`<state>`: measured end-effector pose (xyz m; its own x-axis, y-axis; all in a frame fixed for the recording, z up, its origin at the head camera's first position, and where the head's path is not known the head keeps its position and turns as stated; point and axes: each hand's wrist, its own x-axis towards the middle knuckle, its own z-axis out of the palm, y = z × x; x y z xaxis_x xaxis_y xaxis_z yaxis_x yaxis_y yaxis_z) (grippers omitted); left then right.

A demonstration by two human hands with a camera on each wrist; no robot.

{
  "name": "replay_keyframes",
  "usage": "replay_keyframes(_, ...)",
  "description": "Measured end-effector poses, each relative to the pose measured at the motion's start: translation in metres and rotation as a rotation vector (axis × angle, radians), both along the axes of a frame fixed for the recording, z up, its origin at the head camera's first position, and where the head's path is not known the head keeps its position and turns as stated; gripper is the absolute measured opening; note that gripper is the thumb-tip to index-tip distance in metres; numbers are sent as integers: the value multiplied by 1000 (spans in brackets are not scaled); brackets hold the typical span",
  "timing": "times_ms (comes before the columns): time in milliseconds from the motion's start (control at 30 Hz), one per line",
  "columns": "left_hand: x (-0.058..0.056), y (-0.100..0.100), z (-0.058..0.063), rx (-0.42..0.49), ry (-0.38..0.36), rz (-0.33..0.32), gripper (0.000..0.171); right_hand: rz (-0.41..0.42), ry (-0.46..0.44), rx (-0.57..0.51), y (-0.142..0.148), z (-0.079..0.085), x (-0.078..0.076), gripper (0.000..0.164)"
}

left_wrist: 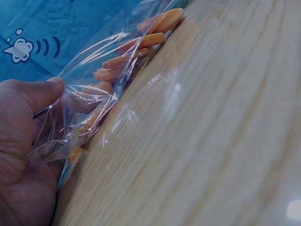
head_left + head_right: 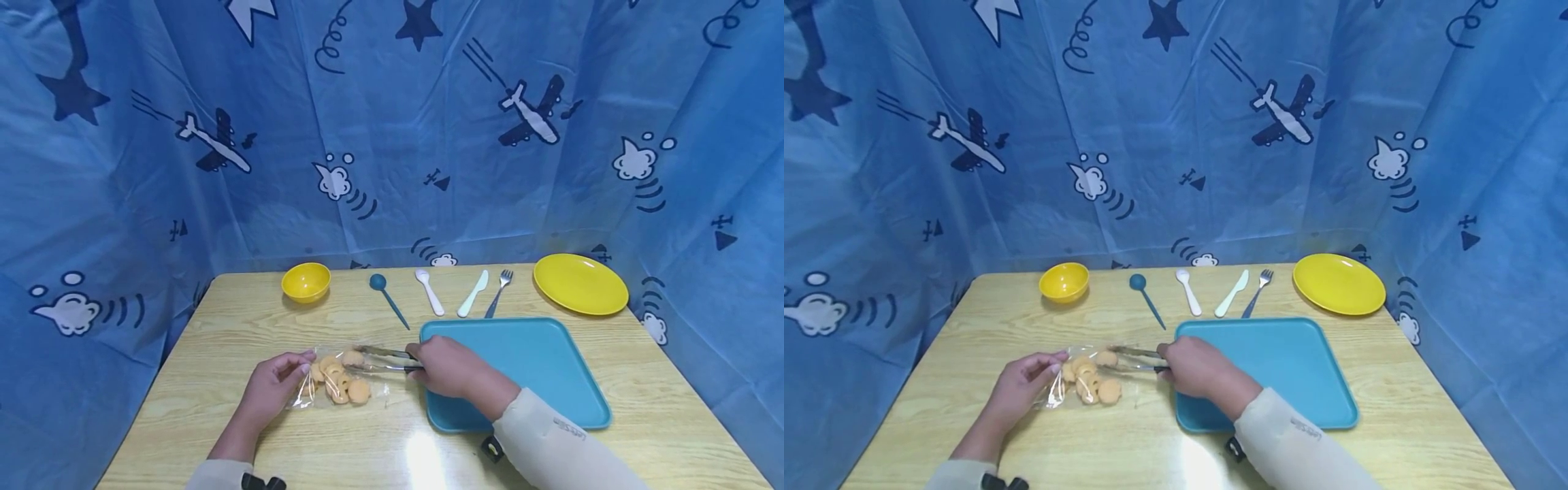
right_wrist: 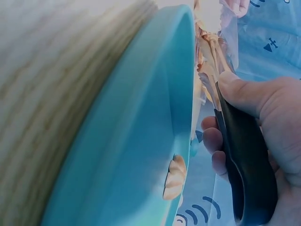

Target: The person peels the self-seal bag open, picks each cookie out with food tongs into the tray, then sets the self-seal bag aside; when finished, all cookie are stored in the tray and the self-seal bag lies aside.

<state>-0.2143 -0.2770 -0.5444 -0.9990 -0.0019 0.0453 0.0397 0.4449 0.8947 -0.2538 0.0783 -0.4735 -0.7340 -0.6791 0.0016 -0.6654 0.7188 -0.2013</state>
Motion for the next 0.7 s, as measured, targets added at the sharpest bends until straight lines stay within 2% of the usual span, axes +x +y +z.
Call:
replay_keyframes(133,0,0,-1,2,10,0,24,-13,-8,-8,8,3,4,27)
replay_keyframes(333,0,1,0,-5,24,-8,24,-38,34,-25,35,8,16,34)
replay_keyframes(567,0,1,2,-12,23,-7,25,-144,58,-72,89,14,26,38)
replay_keyframes(700,0,0,1,-20,10,1,26,-230,21,-71,126,20,29,36)
